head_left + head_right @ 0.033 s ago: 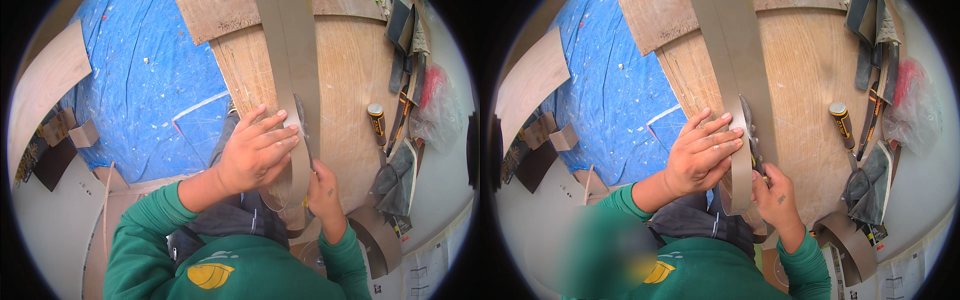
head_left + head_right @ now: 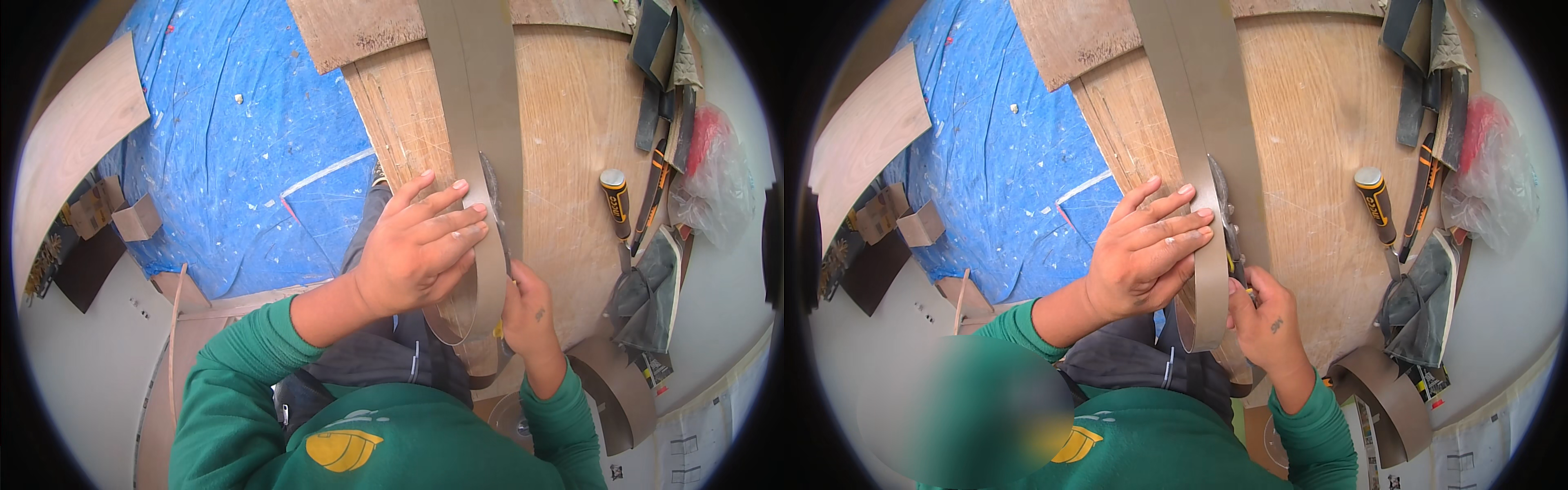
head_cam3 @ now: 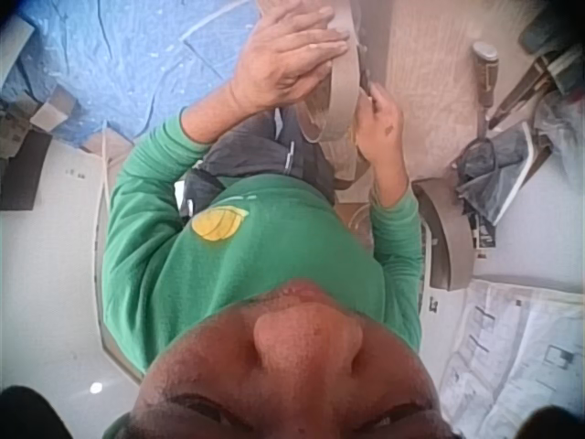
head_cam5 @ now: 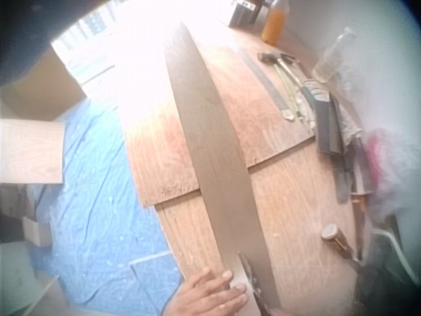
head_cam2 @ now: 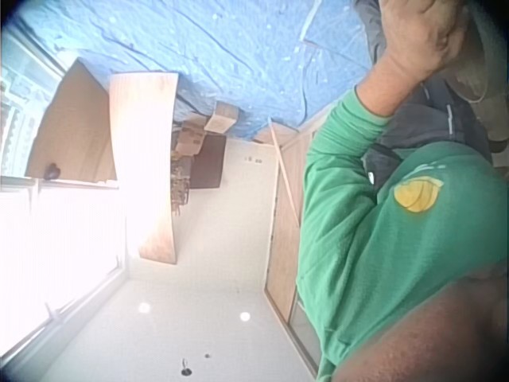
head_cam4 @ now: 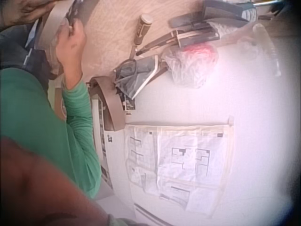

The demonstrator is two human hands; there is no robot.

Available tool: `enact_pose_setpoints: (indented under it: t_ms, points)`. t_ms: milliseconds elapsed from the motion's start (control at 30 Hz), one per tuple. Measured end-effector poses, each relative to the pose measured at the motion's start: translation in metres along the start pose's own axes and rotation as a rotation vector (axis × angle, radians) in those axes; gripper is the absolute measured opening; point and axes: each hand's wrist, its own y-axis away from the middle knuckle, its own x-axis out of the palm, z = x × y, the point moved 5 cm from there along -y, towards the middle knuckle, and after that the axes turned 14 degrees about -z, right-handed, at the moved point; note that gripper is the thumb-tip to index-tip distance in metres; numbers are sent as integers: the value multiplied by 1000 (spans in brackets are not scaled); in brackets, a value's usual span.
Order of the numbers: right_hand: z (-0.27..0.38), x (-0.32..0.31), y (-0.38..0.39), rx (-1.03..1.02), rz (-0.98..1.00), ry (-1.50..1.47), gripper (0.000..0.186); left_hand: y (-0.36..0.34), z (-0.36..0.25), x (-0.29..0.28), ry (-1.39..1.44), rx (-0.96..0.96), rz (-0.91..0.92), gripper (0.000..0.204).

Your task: The person uses tin snips to cut a long strip of flexible material on a workbench. They reposition the strip and continue cutting along its length, then place the cut piece on the table.

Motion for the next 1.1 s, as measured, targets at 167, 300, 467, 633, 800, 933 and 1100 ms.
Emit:
enact_pose_setpoints:
  t_ms: [167, 300, 467, 633, 800, 933, 1100]
  points:
    - [5, 1, -4, -22, 13, -2, 26, -2, 2, -1, -2, 6, 19, 34]
    - [6, -1, -7, -95, 10, 71, 25, -2, 2, -1, 4, 27, 17, 37]
    - [7, -7, -1, -76, -17, 39, 22, -5, 8, 4, -93, 103, 31, 44]
    - [0, -16, 7, -19, 27, 105, 21, -16, 26, 9, -260, 223, -33, 39]
    - [-7, -16, 12, 37, 47, 48, 25, -7, 36, 17, -165, 254, -21, 36]
    - [-13, -13, 12, 48, 41, -26, 29, -6, 38, 20, -155, 266, -55, 31]
    - [-19, -7, 13, 21, 26, -71, 35, -6, 37, 19, -145, 261, -74, 27]
